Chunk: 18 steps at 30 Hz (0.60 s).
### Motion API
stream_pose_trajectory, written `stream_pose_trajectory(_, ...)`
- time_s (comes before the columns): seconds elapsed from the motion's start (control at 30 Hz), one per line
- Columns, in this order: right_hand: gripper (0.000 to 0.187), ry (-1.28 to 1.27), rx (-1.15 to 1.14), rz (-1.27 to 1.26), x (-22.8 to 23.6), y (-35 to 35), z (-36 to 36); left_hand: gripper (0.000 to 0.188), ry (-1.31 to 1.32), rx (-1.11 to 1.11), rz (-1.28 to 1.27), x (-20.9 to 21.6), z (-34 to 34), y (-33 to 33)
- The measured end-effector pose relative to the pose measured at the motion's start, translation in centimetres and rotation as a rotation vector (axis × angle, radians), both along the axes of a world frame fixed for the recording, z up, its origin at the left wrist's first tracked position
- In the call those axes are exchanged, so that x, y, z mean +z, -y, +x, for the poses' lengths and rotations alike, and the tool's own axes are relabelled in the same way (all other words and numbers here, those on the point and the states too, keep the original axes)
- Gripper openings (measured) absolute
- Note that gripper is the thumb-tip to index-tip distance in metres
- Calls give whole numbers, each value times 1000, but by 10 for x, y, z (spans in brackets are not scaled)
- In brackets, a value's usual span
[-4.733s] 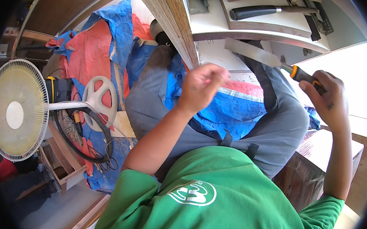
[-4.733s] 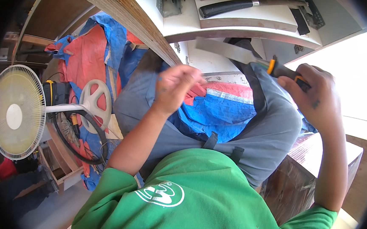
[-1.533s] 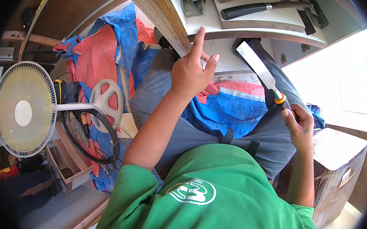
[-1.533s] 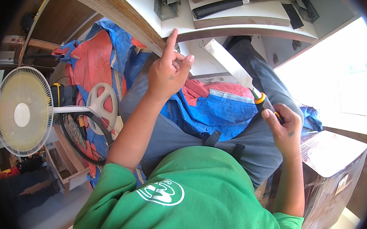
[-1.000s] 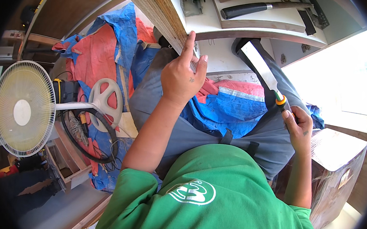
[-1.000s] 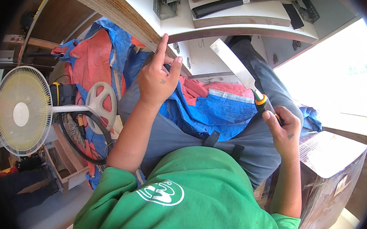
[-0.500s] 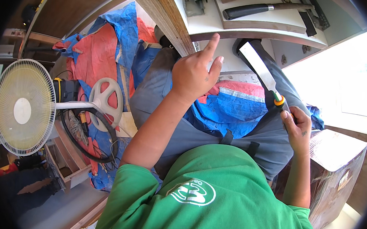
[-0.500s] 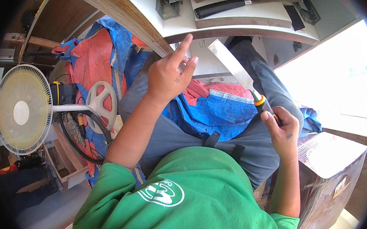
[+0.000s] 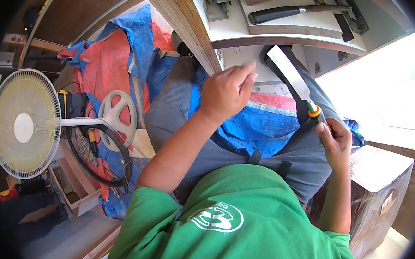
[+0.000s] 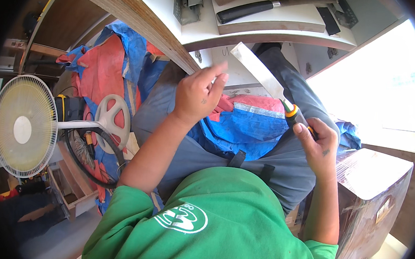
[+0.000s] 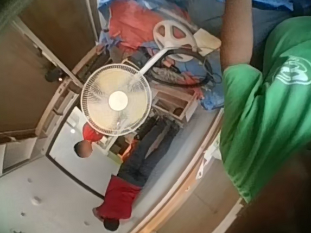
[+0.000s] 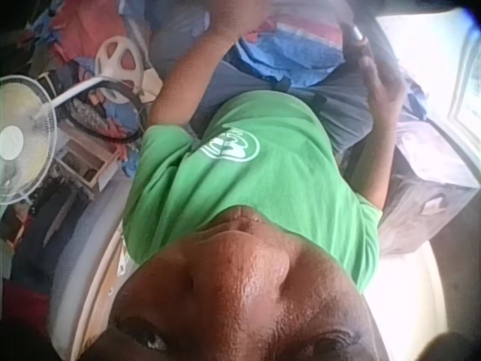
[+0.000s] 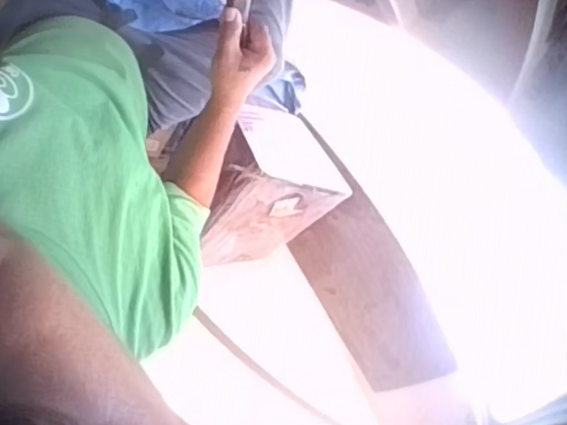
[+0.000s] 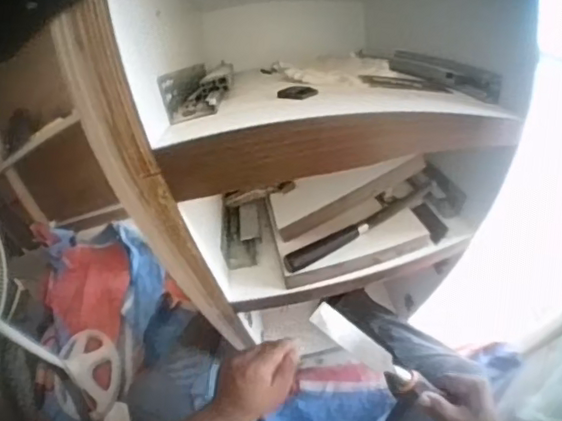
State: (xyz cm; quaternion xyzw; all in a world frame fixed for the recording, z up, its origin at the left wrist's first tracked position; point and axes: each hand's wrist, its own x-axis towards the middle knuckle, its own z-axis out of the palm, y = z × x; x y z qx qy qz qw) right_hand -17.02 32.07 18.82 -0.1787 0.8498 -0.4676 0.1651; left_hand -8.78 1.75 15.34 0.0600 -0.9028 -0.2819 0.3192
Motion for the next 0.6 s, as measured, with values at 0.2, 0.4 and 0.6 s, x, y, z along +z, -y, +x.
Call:
stream_pose_trajectory(0.2,45,-121,44,149,32,21,-23,31,243,-228,859,0,5,-25)
stream_pose_trajectory(0.4,44,-340,154,297,67,46,-41,38,171,-362,1409,12,-26,-37)
stream_pose_trajectory(0.6,45,-406,172,341,80,57,-51,31,114,-373,1563,14,-47,-47)
